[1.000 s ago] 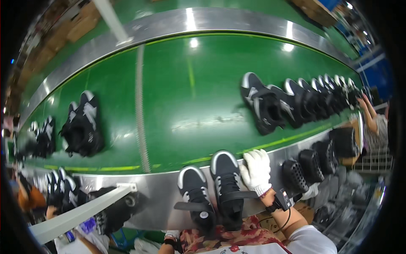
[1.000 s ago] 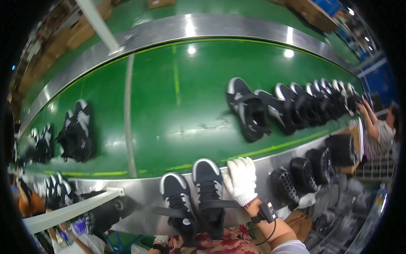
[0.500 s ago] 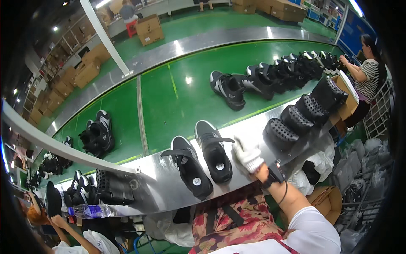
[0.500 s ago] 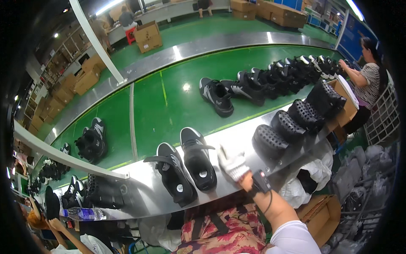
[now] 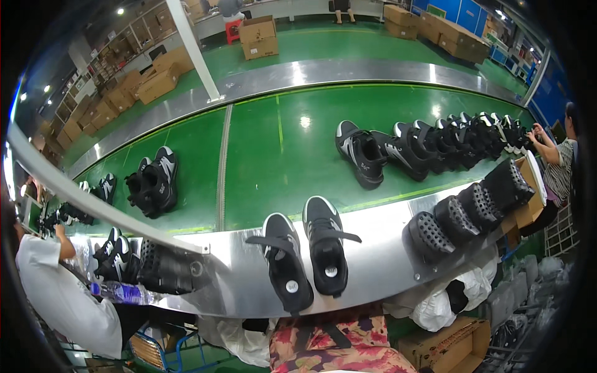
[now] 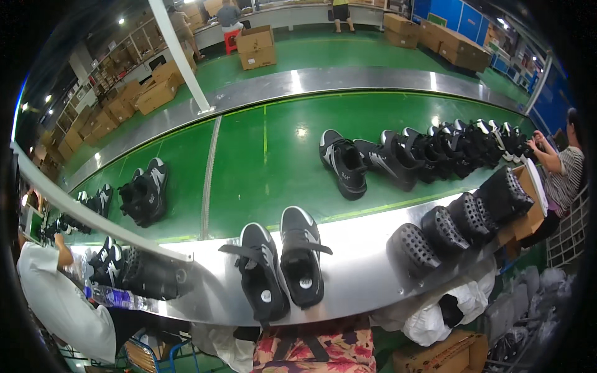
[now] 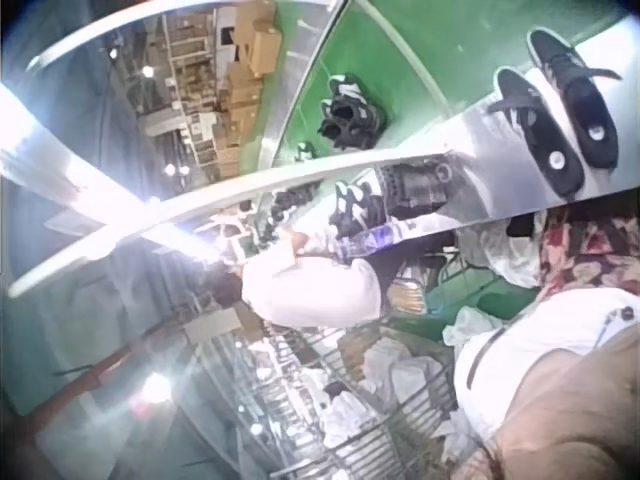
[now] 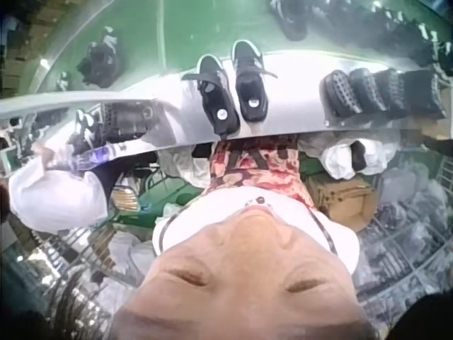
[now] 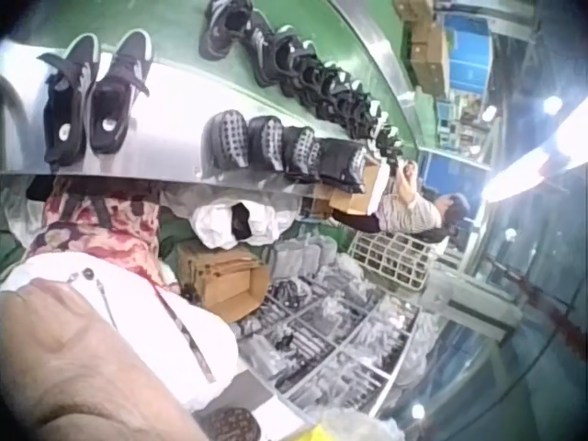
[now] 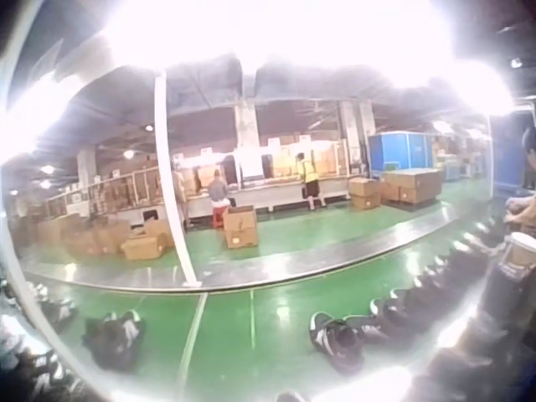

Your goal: The recorder is inspecting and assembling shoes on a conveyor belt in a factory using a hand-mounted scanner.

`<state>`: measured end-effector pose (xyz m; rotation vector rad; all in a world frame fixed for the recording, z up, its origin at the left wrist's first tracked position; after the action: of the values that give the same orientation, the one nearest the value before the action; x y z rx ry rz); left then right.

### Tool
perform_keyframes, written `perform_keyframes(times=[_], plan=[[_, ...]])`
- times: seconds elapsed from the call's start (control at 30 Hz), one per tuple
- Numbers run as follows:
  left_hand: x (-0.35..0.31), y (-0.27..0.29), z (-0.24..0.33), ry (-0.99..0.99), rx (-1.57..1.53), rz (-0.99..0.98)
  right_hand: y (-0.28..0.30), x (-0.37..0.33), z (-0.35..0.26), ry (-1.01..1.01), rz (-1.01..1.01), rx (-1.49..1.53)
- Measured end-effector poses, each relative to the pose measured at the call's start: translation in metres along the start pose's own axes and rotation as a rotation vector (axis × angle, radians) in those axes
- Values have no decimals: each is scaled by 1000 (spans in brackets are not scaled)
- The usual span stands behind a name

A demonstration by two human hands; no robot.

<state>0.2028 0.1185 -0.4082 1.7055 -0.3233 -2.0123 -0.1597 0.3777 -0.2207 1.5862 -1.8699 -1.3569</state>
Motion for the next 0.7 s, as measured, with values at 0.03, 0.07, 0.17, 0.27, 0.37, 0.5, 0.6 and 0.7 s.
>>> perform_keyframes(times=[0.03,0.07,0.17,0.27,0.37,0.5,0.6,0.7], plan=[[-2,-2,2,18,-5,-8,1,2,2,-12,-24,-3],[-5,-5,5,40,-12,-20,2,4,5,-26,-42,-6],[-18,-6,6,86,-20,-59,9,11,12,-57,-83,-12],[-37,-4,0,121,-12,-90,12,18,12,-77,-117,-16],[-67,-10,-15,170,-26,-114,11,25,15,-57,-166,-16],[-78,-25,-28,147,-1,-161,12,24,13,-77,-158,-34],[-85,-50,-44,138,-18,-168,8,19,14,-67,-156,-48],[-87,-71,-56,104,-29,-168,3,12,14,-38,-136,-65]])
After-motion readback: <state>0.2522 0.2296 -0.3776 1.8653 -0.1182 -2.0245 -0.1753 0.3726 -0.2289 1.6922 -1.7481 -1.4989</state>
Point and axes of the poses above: each hand's wrist, its own x-axis towards the middle knuckle, its own y-axis out of the back of the hand, z = x × y, the point moved 7 cm from there along x, towards the middle knuckle, and after that the axes turned 11 degrees about y, right-handed, at the moved point
